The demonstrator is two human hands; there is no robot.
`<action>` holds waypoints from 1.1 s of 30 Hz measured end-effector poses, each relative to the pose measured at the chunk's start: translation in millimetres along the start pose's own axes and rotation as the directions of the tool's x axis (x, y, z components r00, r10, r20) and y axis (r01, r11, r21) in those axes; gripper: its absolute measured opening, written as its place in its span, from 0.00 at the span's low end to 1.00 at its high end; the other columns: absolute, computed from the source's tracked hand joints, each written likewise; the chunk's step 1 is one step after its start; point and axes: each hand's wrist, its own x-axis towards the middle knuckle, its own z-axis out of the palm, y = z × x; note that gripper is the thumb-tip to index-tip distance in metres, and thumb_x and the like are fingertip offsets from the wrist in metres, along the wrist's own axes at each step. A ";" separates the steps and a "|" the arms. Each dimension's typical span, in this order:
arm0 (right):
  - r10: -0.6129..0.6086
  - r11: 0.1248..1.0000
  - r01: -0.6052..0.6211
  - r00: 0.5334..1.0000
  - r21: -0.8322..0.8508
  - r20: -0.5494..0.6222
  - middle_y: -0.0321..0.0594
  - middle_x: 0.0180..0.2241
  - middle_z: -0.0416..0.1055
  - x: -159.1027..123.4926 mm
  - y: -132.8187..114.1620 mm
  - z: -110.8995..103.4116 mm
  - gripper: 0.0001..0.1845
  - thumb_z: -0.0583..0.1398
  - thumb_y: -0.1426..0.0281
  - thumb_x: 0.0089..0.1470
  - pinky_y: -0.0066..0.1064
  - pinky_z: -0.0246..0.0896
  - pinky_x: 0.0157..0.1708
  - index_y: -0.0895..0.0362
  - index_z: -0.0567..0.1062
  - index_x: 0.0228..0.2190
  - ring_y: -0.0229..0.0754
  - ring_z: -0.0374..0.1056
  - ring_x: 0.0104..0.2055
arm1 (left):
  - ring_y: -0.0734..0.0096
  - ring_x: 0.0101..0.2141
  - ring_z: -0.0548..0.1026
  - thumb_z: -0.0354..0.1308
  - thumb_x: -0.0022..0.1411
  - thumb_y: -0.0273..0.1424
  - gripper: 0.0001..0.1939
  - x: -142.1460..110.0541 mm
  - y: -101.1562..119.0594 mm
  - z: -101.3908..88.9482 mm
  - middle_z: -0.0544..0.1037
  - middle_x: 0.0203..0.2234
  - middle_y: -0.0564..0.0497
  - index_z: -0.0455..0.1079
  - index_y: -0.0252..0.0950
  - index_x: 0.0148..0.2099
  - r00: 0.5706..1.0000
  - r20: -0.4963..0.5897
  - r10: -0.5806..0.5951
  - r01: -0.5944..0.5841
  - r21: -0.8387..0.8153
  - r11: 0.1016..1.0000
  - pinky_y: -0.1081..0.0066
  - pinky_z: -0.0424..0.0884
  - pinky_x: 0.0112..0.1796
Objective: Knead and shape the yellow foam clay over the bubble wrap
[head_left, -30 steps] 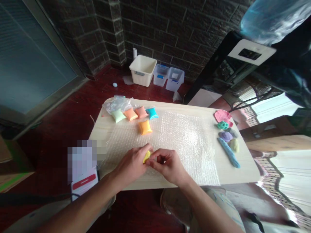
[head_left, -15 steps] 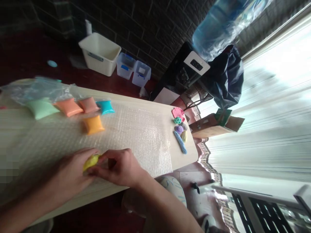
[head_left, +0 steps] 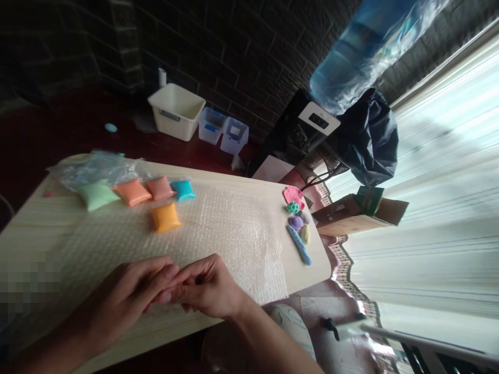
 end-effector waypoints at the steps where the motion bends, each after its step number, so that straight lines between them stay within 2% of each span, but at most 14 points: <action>1: 0.015 0.998 -0.015 1.000 -0.054 -0.006 0.27 0.15 0.62 -0.7 -3.2 0.1 0.25 0.74 0.48 0.46 0.26 0.45 0.16 0.57 0.80 0.26 0.30 0.51 0.16 | 0.63 0.22 0.73 0.51 0.68 0.51 0.23 2.2 2.9 1.4 0.73 0.18 0.54 0.69 0.42 0.26 0.999 0.054 0.002 -0.003 0.010 1.000 0.69 0.68 0.23; 2: 0.010 0.991 -0.012 1.000 -0.133 -0.017 0.26 0.15 0.59 -1.4 -5.5 0.4 0.25 0.74 0.48 0.47 0.25 0.43 0.16 0.57 0.79 0.25 0.29 0.49 0.17 | 0.64 0.21 0.71 0.52 0.68 0.51 0.24 4.5 3.8 2.7 0.71 0.18 0.54 0.67 0.42 0.25 0.995 0.103 0.001 -0.004 0.029 1.000 0.70 0.66 0.23; 4: -0.068 0.940 0.043 0.996 -0.338 -0.062 0.23 0.15 0.53 -3.2 -6.1 1.9 0.23 0.73 0.53 0.51 0.25 0.39 0.16 0.57 0.74 0.23 0.29 0.45 0.18 | 0.65 0.23 0.72 0.55 0.67 0.50 0.23 8.2 2.3 5.0 0.71 0.19 0.55 0.66 0.41 0.26 0.995 0.096 -0.005 -0.002 0.072 0.997 0.70 0.66 0.26; 6: -0.181 0.853 0.108 0.979 -0.510 -0.094 0.23 0.16 0.55 -4.7 -1.9 4.7 0.18 0.72 0.60 0.53 0.25 0.41 0.18 0.57 0.73 0.25 0.28 0.47 0.18 | 0.65 0.24 0.73 0.55 0.67 0.50 0.22 9.6 0.2 6.3 0.72 0.20 0.55 0.66 0.40 0.28 0.998 0.065 -0.002 -0.005 0.108 0.994 0.70 0.66 0.28; 8: -0.273 0.797 0.159 0.955 -0.583 -0.112 0.24 0.17 0.57 -5.5 4.4 8.0 0.14 0.70 0.64 0.55 0.24 0.45 0.20 0.57 0.73 0.26 0.28 0.50 0.19 | 0.66 0.24 0.73 0.55 0.68 0.50 0.22 8.7 1.5 6.0 0.72 0.20 0.55 0.65 0.40 0.29 0.998 0.064 0.011 -0.018 0.116 0.993 0.70 0.64 0.29; 10: -0.332 0.797 0.195 0.932 -0.572 -0.146 0.25 0.18 0.58 -5.5 9.3 11.0 0.12 0.69 0.66 0.56 0.25 0.47 0.22 0.57 0.74 0.26 0.29 0.51 0.20 | 0.67 0.25 0.73 0.54 0.70 0.48 0.21 6.9 6.7 4.4 0.71 0.21 0.56 0.65 0.39 0.30 0.996 0.079 0.032 -0.040 0.095 0.995 0.70 0.63 0.29; 12: -0.334 0.856 0.205 0.920 -0.475 -0.204 0.26 0.18 0.58 -4.8 11.2 12.6 0.13 0.69 0.64 0.57 0.25 0.46 0.21 0.57 0.75 0.27 0.30 0.52 0.20 | 0.68 0.26 0.73 0.50 0.73 0.47 0.21 5.2 13.6 2.5 0.71 0.22 0.56 0.65 0.39 0.31 0.993 0.100 0.063 -0.070 0.068 0.995 0.70 0.63 0.30; 14: -0.316 0.911 0.206 0.904 -0.356 -0.287 0.24 0.18 0.56 -4.0 10.5 12.6 0.12 0.70 0.62 0.56 0.25 0.47 0.21 0.57 0.76 0.32 0.32 0.51 0.20 | 0.67 0.27 0.73 0.44 0.77 0.46 0.23 4.0 18.7 1.5 0.72 0.24 0.55 0.65 0.39 0.32 0.993 0.089 0.078 -0.083 0.049 0.995 0.69 0.65 0.32; 16: -0.323 0.916 0.216 0.896 -0.338 -0.304 0.23 0.18 0.56 -3.6 9.3 11.4 0.13 0.70 0.62 0.56 0.25 0.49 0.21 0.57 0.77 0.38 0.32 0.52 0.20 | 0.66 0.28 0.73 0.41 0.77 0.46 0.25 3.2 20.6 1.5 0.74 0.24 0.54 0.67 0.40 0.32 0.993 0.044 0.108 -0.110 0.037 0.993 0.69 0.67 0.32; 19: -0.366 0.850 0.225 0.903 -0.476 -0.226 0.27 0.20 0.62 -5.0 9.4 9.6 0.10 0.68 0.64 0.60 0.26 0.53 0.23 0.56 0.80 0.41 0.33 0.58 0.21 | 0.66 0.27 0.73 0.40 0.77 0.48 0.27 1.8 18.9 2.1 0.73 0.23 0.54 0.67 0.40 0.31 0.991 0.006 0.136 -0.136 0.010 0.991 0.68 0.67 0.31; 22: -0.405 0.781 0.252 0.901 -0.572 -0.156 0.30 0.22 0.69 -7.4 11.8 9.2 0.16 0.64 0.65 0.64 0.26 0.59 0.25 0.56 0.78 0.51 0.35 0.64 0.23 | 0.66 0.28 0.74 0.39 0.77 0.49 0.28 0.2 16.7 2.9 0.74 0.24 0.53 0.68 0.40 0.31 0.991 -0.044 0.129 -0.128 0.023 0.992 0.68 0.69 0.32; 25: -0.414 0.727 0.253 0.904 -0.639 -0.112 0.31 0.22 0.71 -8.8 13.9 8.6 0.17 0.62 0.65 0.66 0.26 0.62 0.25 0.57 0.77 0.53 0.36 0.67 0.23 | 0.65 0.31 0.76 0.40 0.78 0.48 0.28 -1.2 15.0 3.6 0.77 0.27 0.50 0.71 0.39 0.34 0.990 -0.071 0.122 -0.117 0.082 0.990 0.66 0.72 0.37; 29: -0.423 0.670 0.256 0.903 -0.697 -0.075 0.32 0.23 0.71 -9.9 14.3 5.8 0.18 0.61 0.64 0.67 0.26 0.64 0.23 0.58 0.75 0.54 0.37 0.68 0.22 | 0.64 0.34 0.77 0.40 0.78 0.46 0.26 -0.6 12.0 2.8 0.79 0.29 0.48 0.73 0.38 0.38 0.979 -0.058 0.194 -0.181 0.180 0.967 0.65 0.73 0.39; 33: -0.392 0.664 0.271 0.920 -0.697 -0.015 0.32 0.22 0.70 -11.2 13.4 1.7 0.19 0.61 0.62 0.67 0.24 0.65 0.20 0.58 0.75 0.55 0.37 0.67 0.22 | 0.66 0.29 0.75 0.41 0.77 0.41 0.23 3.8 7.8 -0.6 0.76 0.25 0.51 0.69 0.38 0.33 0.972 0.023 0.233 -0.231 0.252 0.940 0.67 0.69 0.34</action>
